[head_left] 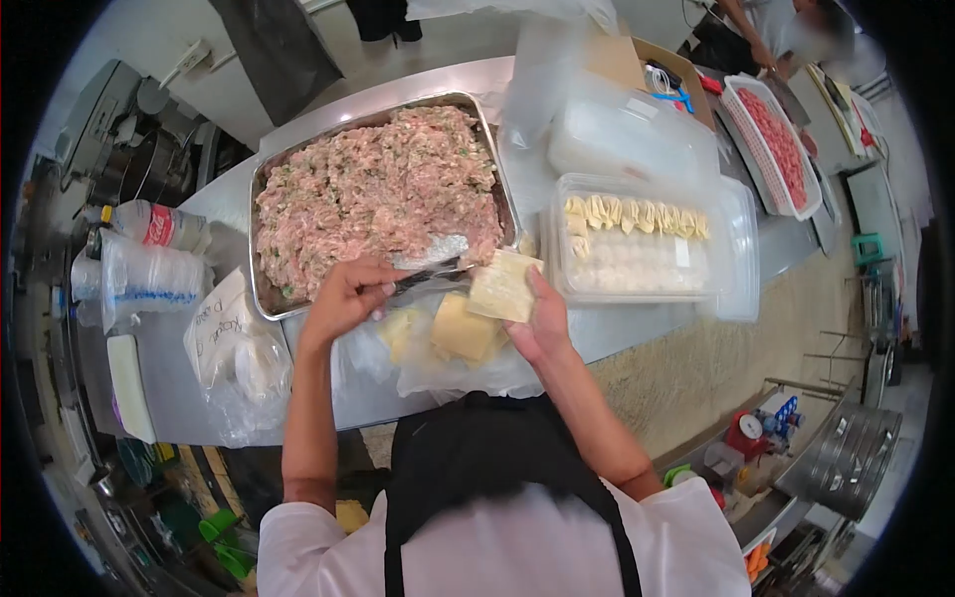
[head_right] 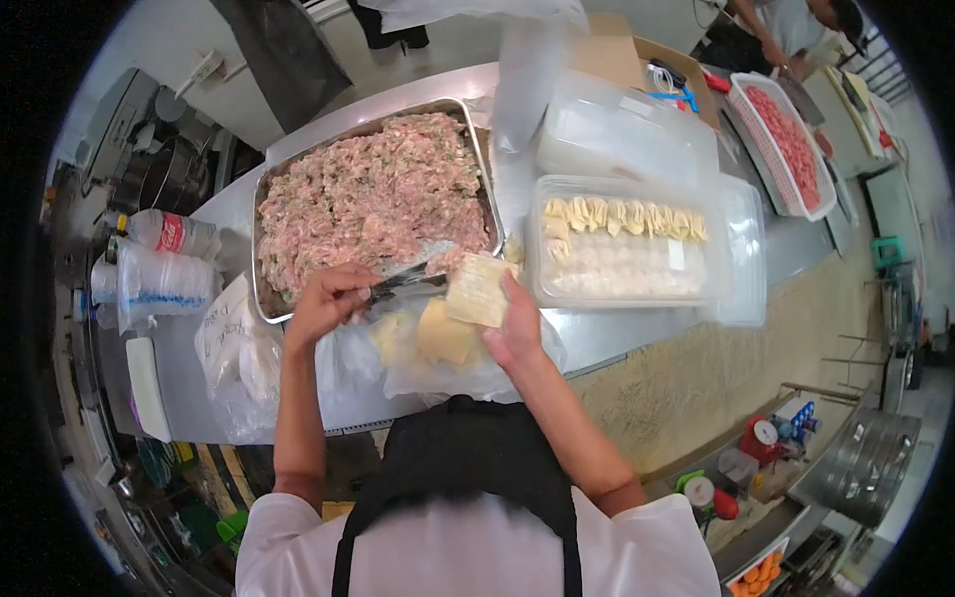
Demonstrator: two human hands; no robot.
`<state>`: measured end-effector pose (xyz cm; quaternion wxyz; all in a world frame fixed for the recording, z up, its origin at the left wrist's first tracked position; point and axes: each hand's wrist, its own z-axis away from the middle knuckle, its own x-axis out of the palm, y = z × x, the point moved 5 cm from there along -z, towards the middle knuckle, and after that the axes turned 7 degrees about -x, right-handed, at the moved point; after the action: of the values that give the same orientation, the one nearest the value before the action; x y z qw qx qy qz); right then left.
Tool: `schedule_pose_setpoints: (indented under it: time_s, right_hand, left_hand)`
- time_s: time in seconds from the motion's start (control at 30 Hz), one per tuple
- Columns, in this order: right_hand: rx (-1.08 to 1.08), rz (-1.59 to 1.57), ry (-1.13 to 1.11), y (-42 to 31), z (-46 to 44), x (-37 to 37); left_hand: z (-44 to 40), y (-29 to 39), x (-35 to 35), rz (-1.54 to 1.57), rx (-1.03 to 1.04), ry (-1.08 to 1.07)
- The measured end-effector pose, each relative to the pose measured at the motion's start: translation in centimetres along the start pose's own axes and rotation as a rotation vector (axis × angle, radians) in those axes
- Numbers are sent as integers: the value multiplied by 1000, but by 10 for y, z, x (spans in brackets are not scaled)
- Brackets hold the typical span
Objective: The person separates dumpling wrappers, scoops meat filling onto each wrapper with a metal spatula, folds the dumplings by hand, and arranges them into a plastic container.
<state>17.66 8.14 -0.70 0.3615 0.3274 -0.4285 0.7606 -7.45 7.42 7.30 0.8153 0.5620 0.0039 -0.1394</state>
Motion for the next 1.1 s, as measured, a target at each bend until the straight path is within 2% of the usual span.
schedule_pose_setpoints:
  time_s: [0.03, 0.07, 0.13, 0.17, 0.23, 0.27, 0.33, 0.4, 0.43, 0.47, 0.53, 0.57, 0.6, 0.67, 0.73, 0.77, 0.83, 0.87, 0.93, 0.97, 1.03, 1.07, 1.1]
  right_hand:
    - [70, -96, -50, 6, -2, 8]
    - [65, -101, -49, 8, -5, 12]
    - [109, -139, 13, 14, -10, 18]
    - [108, -139, 10, 14, -11, 23]
    - [-65, -30, 152, 4, -14, 22]
    - [-68, -30, 155, 1, -14, 21]
    - [-72, -55, 50, -1, -13, 24]
    - [-66, -53, 33, 3, -14, 29]
    - [-70, -52, 17, 3, -16, 33]
    - [-72, -52, 10, 2, -18, 35]
    - [-118, -26, 147, -3, -19, 27]
    - [-119, -25, 157, -5, -16, 24]
    - [-110, -25, 133, -8, -13, 31]
    - [-96, -30, 103, -6, -11, 35]
    - [-107, -62, -76, -8, -13, 46]
    - [-113, -64, -84, -13, -12, 46]
    - [-35, -59, -363, -20, 4, 55]
    - [-31, -57, -361, -18, 6, 51]
    - [-328, 381, -349, -21, 6, 47]
    - [-329, 378, -351, -17, 5, 46]
    - [-567, 966, -345, -16, 8, 53]
    - [-569, 967, -346, -18, 8, 53]
    - [-675, 1186, -364, -22, 10, 58]
  left_hand:
    - [2, -5, 7, -74, 157, 64]
    - [1, -16, 18, -78, 158, 58]
    - [14, -7, 44, -590, 514, 270]
    - [22, -13, 45, -636, 344, 257]
    - [46, 11, 45, -619, 279, 290]
    - [53, 20, 44, -596, 206, 328]
    - [54, 24, 54, -487, 222, 359]
    - [42, 19, 69, -505, 432, 395]
    - [32, 9, 72, -539, 359, 279]
    - [37, 4, 68, -541, 365, 284]
    - [53, 21, 64, -614, 250, 308]
    - [58, 30, 65, -502, 265, 330]
    - [53, 29, 71, -501, 262, 329]
    - [46, 28, 80, -531, 438, 384]
    - [35, 11, 80, -468, 395, 345]
    - [28, 3, 78, -405, 356, 290]
    - [38, 23, 67, -362, 332, 301]
    - [45, 30, 60, -320, 297, 320]
    - [53, 42, 52, -282, 315, 355]
    - [58, 48, 50, -315, 273, 342]
    - [62, 51, 51, -346, 234, 328]
    - [62, 50, 56, -395, 220, 258]
    - [63, 48, 60, -445, 205, 188]
